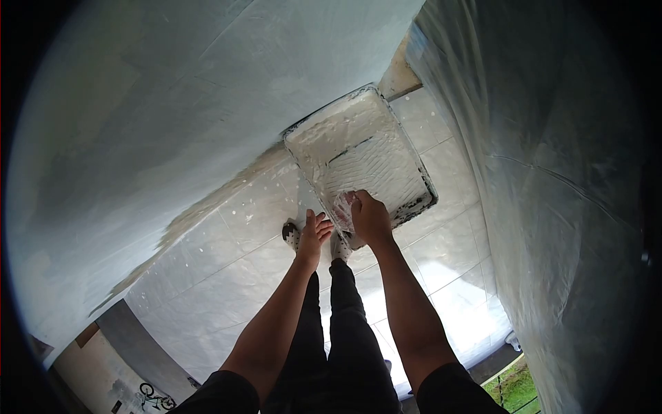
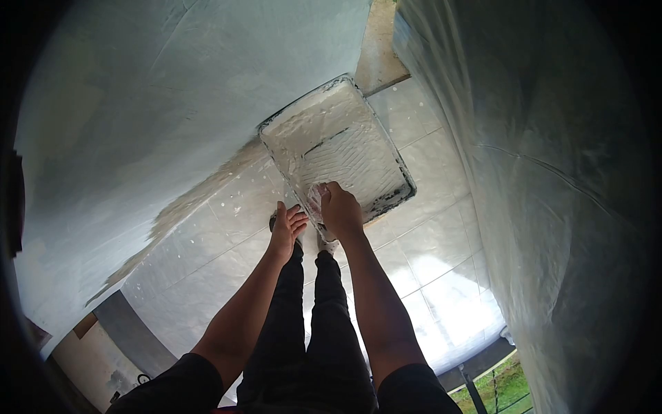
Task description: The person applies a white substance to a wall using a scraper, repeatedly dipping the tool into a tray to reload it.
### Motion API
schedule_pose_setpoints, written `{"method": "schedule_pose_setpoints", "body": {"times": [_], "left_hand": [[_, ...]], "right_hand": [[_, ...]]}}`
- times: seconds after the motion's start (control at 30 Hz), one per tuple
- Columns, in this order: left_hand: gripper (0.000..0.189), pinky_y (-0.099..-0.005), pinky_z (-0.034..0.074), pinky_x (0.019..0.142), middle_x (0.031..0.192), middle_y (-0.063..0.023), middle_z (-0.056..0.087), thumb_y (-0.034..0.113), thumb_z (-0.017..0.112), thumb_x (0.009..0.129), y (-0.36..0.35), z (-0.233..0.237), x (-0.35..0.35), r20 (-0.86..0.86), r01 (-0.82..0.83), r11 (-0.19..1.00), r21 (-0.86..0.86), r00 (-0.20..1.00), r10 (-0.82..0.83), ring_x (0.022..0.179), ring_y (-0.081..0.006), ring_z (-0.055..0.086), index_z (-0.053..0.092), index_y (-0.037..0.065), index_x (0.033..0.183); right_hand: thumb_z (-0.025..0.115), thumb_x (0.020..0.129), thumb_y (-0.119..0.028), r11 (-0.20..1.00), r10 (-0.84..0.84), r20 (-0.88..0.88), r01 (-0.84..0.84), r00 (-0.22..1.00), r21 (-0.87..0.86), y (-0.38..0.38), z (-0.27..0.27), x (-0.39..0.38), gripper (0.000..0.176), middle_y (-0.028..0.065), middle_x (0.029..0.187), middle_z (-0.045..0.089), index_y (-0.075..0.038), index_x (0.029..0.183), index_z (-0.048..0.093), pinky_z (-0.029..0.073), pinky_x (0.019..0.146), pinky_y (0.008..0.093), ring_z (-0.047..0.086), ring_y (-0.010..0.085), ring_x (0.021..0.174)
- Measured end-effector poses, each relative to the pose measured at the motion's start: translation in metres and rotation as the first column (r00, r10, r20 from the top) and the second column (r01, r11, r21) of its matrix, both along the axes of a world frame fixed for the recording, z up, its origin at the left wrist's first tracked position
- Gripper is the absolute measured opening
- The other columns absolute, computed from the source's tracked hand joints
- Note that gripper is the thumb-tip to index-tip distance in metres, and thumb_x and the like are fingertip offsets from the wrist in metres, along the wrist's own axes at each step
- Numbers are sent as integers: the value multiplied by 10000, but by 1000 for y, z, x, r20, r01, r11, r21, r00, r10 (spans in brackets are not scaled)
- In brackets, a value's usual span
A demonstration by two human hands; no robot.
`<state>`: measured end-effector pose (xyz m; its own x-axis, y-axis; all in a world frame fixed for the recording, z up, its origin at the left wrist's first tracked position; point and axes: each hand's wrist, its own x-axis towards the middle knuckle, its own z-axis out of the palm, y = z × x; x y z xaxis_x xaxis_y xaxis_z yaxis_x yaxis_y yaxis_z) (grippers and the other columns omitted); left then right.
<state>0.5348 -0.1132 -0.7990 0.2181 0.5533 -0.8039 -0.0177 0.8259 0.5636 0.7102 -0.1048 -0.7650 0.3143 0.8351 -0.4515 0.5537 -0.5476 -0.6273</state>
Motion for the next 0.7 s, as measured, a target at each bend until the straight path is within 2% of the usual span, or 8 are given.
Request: {"method": "schedule_pose_setpoints", "body": {"times": [0.13,0.2,0.27,0.33,0.4,0.47,0.7], "left_hand": [[1060,-408,348,1138,1392,-276,499,805,310,913,-1,-1,-1,6,-29,1000,-5,1000,29,1316,-321,496,329,-91,1478],[1059,-407,349,1137,1392,-275,499,806,312,912,0,1,-2,1,-47,999,-3,999,47,1315,-321,498,328,-89,1480],[1077,-425,305,1159,1432,-303,436,809,238,921,2,5,-3,33,25,1000,-3,999,-25,1358,-346,437,260,-99,1501],[1067,-415,327,1147,1406,-288,474,808,269,917,2,1,-4,22,-5,1000,-15,1000,6,1334,-330,470,295,-90,1492],[1057,-406,349,1135,1380,-273,512,808,301,913,3,-1,-4,15,-35,999,-26,999,35,1311,-315,502,329,-82,1483],[1056,-406,352,1133,1374,-272,517,807,292,915,5,0,-4,35,-43,999,-2,998,43,1307,-313,506,332,-84,1480],[1076,-419,333,1139,1376,-276,481,813,267,915,6,1,-2,36,-18,1000,-4,999,19,1313,-326,474,303,-102,1480]], "right_hand": [[466,956,-222,1000,-10,-15,10,1000,-4,7,-6,4,283,270,961,681,-22,1077,625,513,826,527,660,452,923],[465,947,-215,994,-107,-133,104,985,-32,10,-6,14,284,276,967,675,-5,1032,636,504,815,521,656,457,913],[464,940,-211,989,-145,-129,144,981,-15,10,-5,21,284,276,951,672,0,1006,642,499,804,517,651,463,903],[467,947,-219,980,-190,-138,196,972,30,6,-5,28,283,273,944,675,-9,1017,645,501,813,515,650,464,908],[467,956,-222,981,-184,-111,188,977,36,3,-3,29,284,269,962,678,-17,1043,643,502,820,514,651,457,928],[461,964,-222,989,-136,-70,131,988,-66,2,1,26,286,266,997,678,-30,1088,633,503,831,518,653,452,953],[455,962,-218,997,-69,-20,68,997,-41,-6,-11,12,290,259,979,685,-52,1133,619,511,833,537,652,461,955]]}}
